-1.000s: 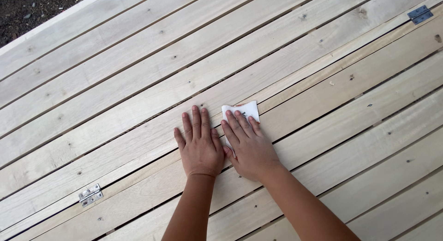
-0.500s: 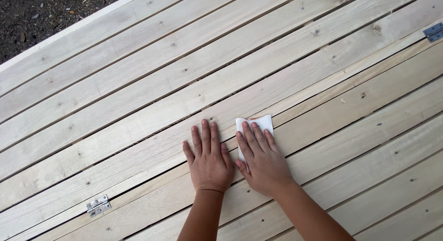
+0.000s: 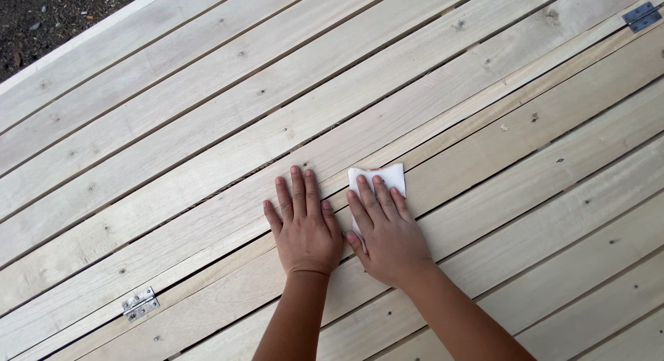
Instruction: The person sands the slatted wooden surface of a large wood panel, rubbing a folded piece of sandpaper by hand back and forth across the planks. They work over different sections of the panel, briefly switch to an orange sanding block, and continue sanding other areas.
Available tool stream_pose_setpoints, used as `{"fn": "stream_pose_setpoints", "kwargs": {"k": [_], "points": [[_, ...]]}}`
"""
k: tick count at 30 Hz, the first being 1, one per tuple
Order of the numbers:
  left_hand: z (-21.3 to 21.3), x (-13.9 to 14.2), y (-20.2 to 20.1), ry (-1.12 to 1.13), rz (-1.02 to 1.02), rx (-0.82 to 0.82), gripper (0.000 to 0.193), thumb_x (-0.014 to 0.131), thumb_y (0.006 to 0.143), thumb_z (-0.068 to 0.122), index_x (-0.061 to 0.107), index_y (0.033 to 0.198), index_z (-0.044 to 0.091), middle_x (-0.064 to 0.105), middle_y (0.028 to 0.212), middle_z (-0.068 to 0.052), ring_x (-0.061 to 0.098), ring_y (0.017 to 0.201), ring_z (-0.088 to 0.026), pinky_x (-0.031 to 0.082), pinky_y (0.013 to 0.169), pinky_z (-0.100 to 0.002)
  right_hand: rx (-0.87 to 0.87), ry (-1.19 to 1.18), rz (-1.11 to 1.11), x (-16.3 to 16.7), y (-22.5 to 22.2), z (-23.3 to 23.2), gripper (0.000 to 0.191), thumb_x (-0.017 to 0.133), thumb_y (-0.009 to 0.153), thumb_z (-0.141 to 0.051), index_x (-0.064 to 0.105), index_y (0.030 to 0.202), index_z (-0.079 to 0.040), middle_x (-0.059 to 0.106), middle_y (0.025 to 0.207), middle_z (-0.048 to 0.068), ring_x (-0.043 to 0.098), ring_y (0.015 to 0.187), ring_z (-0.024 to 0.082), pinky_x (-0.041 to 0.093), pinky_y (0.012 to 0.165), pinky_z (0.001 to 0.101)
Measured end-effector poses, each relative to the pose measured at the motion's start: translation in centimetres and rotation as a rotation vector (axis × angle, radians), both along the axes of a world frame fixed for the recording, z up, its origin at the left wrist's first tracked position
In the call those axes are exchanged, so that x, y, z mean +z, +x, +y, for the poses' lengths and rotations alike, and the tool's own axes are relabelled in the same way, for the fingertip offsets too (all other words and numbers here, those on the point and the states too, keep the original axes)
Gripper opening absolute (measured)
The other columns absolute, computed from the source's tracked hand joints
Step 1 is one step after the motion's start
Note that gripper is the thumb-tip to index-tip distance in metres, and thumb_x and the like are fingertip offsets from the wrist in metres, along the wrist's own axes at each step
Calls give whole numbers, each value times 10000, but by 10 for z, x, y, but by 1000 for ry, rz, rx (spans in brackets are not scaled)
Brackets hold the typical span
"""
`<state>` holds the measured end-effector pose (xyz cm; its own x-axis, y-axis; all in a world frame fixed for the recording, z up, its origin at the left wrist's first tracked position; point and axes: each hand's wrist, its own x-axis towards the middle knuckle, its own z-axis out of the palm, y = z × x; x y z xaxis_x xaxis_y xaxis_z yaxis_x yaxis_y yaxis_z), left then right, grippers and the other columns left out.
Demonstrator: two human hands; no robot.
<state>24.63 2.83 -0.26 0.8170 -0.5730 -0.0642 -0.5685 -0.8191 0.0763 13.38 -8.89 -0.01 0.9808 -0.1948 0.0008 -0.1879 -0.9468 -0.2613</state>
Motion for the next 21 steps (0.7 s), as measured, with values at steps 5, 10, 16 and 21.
{"fn": "stream_pose_setpoints", "kwargs": {"k": [5,10,16,21], "points": [[4,0,-4,-12,36,8,618,172,1035,388,156,1613,169,99,1693,-47,21,1545,-297,-1,1208,-551,-143,26,62,21,-17,29,697,367,1012,-397,270,1511,80,193,1623,275,165,1509,419,138,1204,519],[4,3,-5,-19,-26,-15,628,154,1038,391,128,1612,138,73,1690,-75,-1,1545,-315,0,1204,-556,-229,17,6,4,-86,58,782,396,998,-490,263,1475,115,175,1572,371,133,1459,543,146,1143,608],[4,-5,-6,16,-64,-38,641,138,1038,419,110,1607,126,56,1684,-87,-21,1533,-334,-8,1198,-556,-680,-76,9,-9,-28,-123,788,341,1038,-510,235,1581,52,107,1647,337,70,1515,535,96,1201,615],[-19,5,3,15,51,29,629,135,1032,438,103,1614,200,46,1693,-38,-31,1537,-319,-21,1203,-536,-470,-53,-27,11,-16,-14,721,298,1050,-429,228,1543,93,102,1645,314,66,1520,491,68,1208,573]]}}
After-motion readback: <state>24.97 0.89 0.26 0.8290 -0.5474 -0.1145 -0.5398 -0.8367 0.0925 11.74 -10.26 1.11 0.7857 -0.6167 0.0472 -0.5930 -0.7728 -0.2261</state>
